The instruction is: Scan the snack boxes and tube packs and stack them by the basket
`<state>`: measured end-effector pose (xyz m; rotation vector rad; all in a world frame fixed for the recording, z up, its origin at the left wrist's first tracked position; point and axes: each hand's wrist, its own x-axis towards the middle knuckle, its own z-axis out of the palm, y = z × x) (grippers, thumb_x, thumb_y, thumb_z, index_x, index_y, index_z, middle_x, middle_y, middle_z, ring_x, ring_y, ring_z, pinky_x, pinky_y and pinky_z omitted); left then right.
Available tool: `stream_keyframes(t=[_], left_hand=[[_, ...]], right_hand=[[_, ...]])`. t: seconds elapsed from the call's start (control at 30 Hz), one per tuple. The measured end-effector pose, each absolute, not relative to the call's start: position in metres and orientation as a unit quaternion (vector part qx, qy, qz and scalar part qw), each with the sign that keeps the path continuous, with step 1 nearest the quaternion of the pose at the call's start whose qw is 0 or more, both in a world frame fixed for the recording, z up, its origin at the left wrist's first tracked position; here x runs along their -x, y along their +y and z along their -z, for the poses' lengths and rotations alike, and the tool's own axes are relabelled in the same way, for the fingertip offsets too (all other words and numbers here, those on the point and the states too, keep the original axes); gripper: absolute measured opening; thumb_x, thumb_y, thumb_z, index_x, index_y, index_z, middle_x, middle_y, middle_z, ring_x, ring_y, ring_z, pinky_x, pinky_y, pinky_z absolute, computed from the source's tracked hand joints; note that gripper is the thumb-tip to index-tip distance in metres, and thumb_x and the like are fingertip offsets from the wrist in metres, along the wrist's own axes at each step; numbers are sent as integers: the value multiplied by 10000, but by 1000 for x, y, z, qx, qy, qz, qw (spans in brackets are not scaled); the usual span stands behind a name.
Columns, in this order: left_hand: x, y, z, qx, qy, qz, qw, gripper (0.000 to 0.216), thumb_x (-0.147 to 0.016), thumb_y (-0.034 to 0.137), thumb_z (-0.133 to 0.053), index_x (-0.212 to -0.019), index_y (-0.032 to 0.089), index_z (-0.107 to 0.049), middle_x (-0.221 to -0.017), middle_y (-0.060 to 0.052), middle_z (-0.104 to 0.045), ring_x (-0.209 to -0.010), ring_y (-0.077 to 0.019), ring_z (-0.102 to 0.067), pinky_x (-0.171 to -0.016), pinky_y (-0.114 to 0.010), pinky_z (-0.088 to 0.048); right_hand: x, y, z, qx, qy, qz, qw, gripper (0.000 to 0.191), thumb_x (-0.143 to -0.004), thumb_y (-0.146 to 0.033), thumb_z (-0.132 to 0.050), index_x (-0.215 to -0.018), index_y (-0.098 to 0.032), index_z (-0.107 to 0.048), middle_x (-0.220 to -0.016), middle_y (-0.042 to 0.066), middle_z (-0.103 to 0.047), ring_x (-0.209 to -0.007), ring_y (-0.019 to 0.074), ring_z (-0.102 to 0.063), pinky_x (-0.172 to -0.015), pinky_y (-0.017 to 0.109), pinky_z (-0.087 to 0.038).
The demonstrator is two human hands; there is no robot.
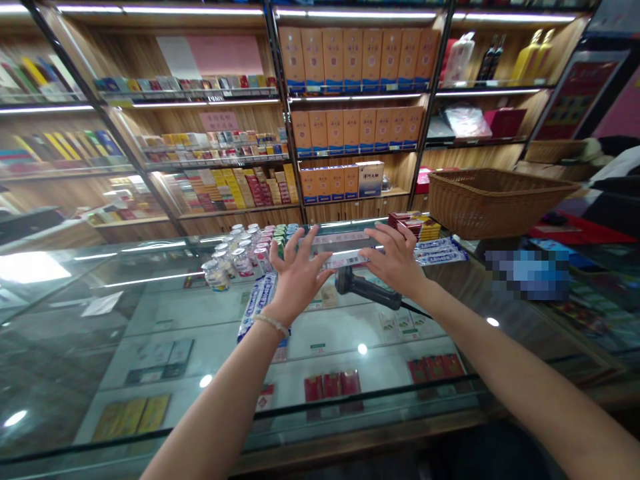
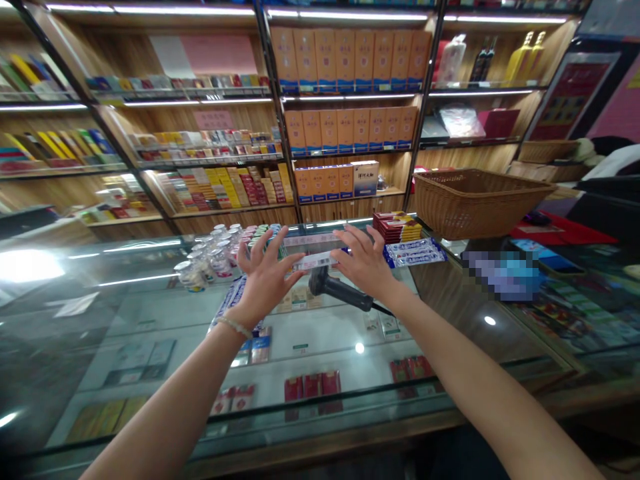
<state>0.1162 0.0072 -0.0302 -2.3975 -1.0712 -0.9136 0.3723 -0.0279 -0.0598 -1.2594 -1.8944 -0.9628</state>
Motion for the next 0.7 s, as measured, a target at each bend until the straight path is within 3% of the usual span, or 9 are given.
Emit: stream_keyframes(t=[0.13,0.37,0.53,0.7], left_hand=[[-118,5,29,847,-383,329,164,205,-922,377,-761,-1120,343,-800,-1702,-64,-424,-1575,-401,-330,-1252,-754,-85],[-119,2,27,814,-411,373,168,371,-902,403,-780,-1268,359,-737,-1706,-86,-414,-1575,-397,-328,-1270,-718,-52],[-120,3,30,806,-398,393,194,364,-874,420,-812,-1227,365,-744,-1704,-81,-418,-1572,-386,-333,-1278,-685,-44],[-118,4,32,808,-385,396,208,311,-867,409,-818,-1171,381,-760,-1699,-64,-428,-1570,-378,-333,-1270,-689,-36]], right_hand=[[-372,-32,56,490,-715,336,368,158,-1020,-355,-615,-984,-326,-766,-1393,31,-685,-1397,276,-496,-1209,520,-190],[-367,-36,46,583,-663,98,459,184,-938,-440,-674,-927,-301,-793,-1475,63,-609,-1438,355,-413,-1152,595,-315],[-373,-35,43,603,-651,-37,460,201,-885,-472,-690,-882,-297,-789,-1486,61,-603,-1426,356,-423,-1178,640,-302],[-377,-36,43,609,-648,-61,454,216,-875,-483,-673,-890,-294,-776,-1495,58,-588,-1454,358,-389,-1193,635,-302]])
